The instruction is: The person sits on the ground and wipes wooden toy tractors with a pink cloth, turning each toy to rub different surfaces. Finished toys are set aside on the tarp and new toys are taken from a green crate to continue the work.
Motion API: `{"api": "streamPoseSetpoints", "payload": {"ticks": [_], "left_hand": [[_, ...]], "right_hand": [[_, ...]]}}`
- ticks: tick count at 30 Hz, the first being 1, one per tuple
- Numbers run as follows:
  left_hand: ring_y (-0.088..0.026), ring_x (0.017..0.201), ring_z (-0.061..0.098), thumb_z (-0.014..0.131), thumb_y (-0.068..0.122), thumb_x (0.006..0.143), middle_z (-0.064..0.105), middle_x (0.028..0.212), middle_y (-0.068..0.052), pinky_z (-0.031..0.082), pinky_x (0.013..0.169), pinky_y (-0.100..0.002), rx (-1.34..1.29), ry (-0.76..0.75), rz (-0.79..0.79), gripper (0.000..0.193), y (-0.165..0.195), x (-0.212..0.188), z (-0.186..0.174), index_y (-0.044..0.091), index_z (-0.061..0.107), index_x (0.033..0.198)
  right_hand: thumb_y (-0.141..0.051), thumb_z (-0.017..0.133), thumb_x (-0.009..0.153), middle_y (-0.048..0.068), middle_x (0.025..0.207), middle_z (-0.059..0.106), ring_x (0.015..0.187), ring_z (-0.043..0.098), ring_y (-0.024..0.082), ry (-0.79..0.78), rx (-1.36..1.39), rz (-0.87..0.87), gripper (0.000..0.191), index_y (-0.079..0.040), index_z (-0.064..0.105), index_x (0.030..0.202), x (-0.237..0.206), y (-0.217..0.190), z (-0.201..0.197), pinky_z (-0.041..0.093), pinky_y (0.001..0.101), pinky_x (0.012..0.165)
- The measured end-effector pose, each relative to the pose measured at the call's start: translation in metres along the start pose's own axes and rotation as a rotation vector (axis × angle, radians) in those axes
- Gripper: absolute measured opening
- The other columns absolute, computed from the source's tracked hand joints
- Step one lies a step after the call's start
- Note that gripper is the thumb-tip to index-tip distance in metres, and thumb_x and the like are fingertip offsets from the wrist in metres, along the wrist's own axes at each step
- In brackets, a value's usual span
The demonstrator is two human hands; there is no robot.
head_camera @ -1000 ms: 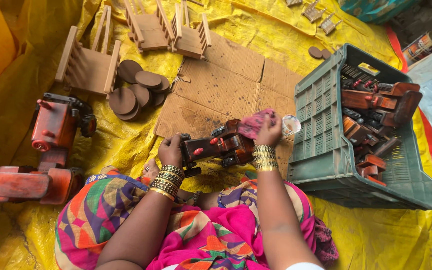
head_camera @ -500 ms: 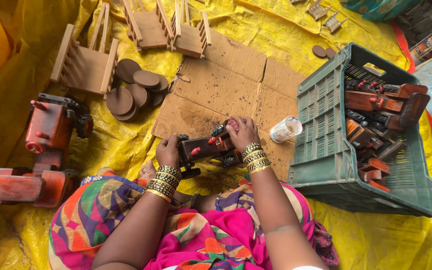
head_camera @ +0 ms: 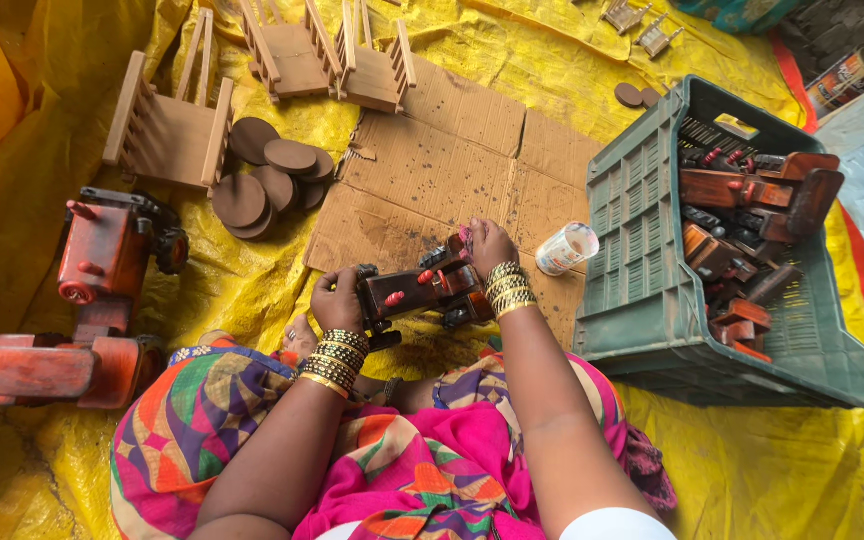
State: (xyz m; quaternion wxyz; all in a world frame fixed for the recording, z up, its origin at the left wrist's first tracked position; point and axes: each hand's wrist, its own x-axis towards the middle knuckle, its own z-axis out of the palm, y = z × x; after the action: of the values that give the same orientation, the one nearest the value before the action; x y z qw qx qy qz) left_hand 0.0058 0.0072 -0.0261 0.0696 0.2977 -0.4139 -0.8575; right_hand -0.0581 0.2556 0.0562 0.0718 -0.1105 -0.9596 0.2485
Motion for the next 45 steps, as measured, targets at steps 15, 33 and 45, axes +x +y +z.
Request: {"api": "streamPoseSetpoints", "payload": {"ticks": [15,33,45], "left_hand": [[-0.015,0.062,0.067,0.073,0.016,0.084,0.071,0.08,-0.008,0.056,0.057,-0.03,-0.028,-0.064,-0.023,0.02,0.025,-0.011,-0.01,0.001,0.066,0.095],[-0.012,0.064,0.064,0.068,0.025,0.088,0.071,0.079,-0.005,0.054,0.06,-0.028,0.216,-0.058,-0.034,0.028,0.006,0.009,-0.008,-0.002,0.07,0.09],[-0.012,0.063,0.064,0.069,0.021,0.087,0.069,0.078,-0.005,0.054,0.059,-0.028,0.076,-0.043,-0.044,0.023,-0.001,0.007,-0.002,-0.002,0.068,0.09]], "right_hand": [[-0.029,0.056,0.101,0.026,0.148,0.048,0.131,0.052,0.041,-0.078,-0.198,-0.285,0.059,0.003,0.044,0.149,-0.137,0.053,-0.02,0.046,0.0428,0.105],[-0.059,0.056,0.095,0.023,0.133,0.058,0.113,0.065,0.04,-0.161,-0.363,0.13,0.071,-0.017,0.042,0.15,-0.031,-0.025,-0.004,0.053,0.0537,0.095],[-0.055,0.061,0.096,0.021,0.093,0.073,0.092,0.072,0.039,-0.154,0.176,0.264,0.056,-0.001,0.074,0.098,0.028,-0.014,-0.007,0.06,0.0496,0.084]]}}
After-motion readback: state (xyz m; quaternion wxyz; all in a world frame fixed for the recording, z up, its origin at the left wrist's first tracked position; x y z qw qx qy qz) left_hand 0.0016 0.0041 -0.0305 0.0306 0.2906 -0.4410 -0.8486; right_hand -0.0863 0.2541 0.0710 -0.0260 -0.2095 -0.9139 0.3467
